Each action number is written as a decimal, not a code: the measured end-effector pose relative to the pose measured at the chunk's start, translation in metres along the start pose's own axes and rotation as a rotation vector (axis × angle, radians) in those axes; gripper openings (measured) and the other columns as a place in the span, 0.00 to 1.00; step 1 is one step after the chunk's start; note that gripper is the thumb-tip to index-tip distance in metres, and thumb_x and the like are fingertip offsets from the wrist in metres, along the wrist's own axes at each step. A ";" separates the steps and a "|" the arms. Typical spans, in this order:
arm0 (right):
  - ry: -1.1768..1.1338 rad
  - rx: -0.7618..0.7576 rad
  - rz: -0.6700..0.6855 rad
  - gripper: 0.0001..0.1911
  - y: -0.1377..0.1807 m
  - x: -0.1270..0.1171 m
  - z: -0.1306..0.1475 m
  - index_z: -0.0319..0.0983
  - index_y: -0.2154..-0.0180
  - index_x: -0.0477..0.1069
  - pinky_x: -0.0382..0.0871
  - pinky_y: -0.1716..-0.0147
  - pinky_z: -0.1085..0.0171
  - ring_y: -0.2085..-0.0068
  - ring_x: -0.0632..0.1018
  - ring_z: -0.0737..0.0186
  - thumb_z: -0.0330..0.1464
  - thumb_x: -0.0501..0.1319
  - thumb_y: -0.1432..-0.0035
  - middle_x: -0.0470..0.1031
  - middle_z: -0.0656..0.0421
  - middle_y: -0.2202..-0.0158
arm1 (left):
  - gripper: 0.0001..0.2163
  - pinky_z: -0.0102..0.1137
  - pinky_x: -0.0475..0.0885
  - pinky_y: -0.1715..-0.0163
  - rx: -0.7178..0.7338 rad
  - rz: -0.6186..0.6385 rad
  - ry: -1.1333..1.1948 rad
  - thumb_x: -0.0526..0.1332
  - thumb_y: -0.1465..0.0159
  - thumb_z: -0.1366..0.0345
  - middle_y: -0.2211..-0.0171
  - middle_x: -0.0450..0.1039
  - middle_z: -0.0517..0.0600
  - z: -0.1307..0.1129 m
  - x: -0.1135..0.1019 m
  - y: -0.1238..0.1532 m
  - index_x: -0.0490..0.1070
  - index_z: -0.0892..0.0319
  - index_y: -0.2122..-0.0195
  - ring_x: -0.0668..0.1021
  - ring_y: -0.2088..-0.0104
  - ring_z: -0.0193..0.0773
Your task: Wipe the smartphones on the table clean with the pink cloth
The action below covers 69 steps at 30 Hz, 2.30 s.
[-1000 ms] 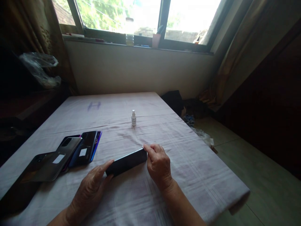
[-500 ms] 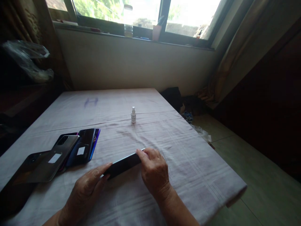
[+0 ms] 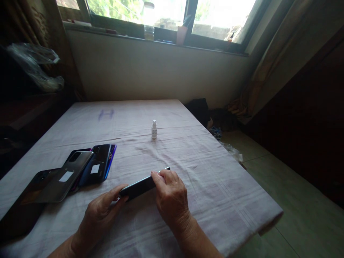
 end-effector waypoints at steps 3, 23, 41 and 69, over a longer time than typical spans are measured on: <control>-0.018 -0.024 0.005 0.18 -0.001 0.001 0.009 0.39 0.51 0.76 0.71 0.58 0.63 0.61 0.75 0.59 0.23 0.52 0.36 0.75 0.53 0.63 | 0.13 0.24 0.78 0.69 -0.012 -0.010 0.045 0.58 0.31 0.65 0.64 0.81 0.46 0.001 0.000 -0.001 0.68 0.52 0.45 0.82 0.71 0.33; -0.004 -0.081 0.016 0.16 -0.008 0.005 0.029 0.37 0.53 0.77 0.69 0.63 0.63 0.64 0.74 0.60 0.24 0.52 0.34 0.75 0.54 0.64 | 0.05 0.27 0.75 0.69 -0.083 -0.026 0.077 0.60 0.32 0.64 0.68 0.76 0.45 0.003 -0.003 -0.008 0.71 0.54 0.57 0.79 0.70 0.34; -0.145 -0.112 -0.117 0.18 -0.029 -0.024 0.047 0.33 0.50 0.76 0.73 0.63 0.63 0.62 0.74 0.59 0.22 0.52 0.36 0.75 0.51 0.63 | 0.05 0.24 0.77 0.68 -0.139 -0.296 0.076 0.64 0.35 0.63 0.69 0.80 0.44 -0.017 -0.048 -0.040 0.73 0.55 0.60 0.81 0.72 0.32; 0.017 -0.065 -0.248 0.17 -0.058 -0.049 0.000 0.39 0.52 0.77 0.72 0.62 0.63 0.62 0.75 0.60 0.23 0.54 0.36 0.75 0.54 0.63 | 0.08 0.27 0.80 0.66 -0.002 -0.202 0.155 0.60 0.33 0.66 0.65 0.83 0.49 -0.030 -0.009 -0.072 0.76 0.55 0.55 0.84 0.68 0.38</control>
Point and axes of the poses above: each hand's wrist, its own y-axis away from the middle knuckle, its own x-axis out of the palm, z = x × y, the point moved 9 cm from there along -y, towards the middle knuckle
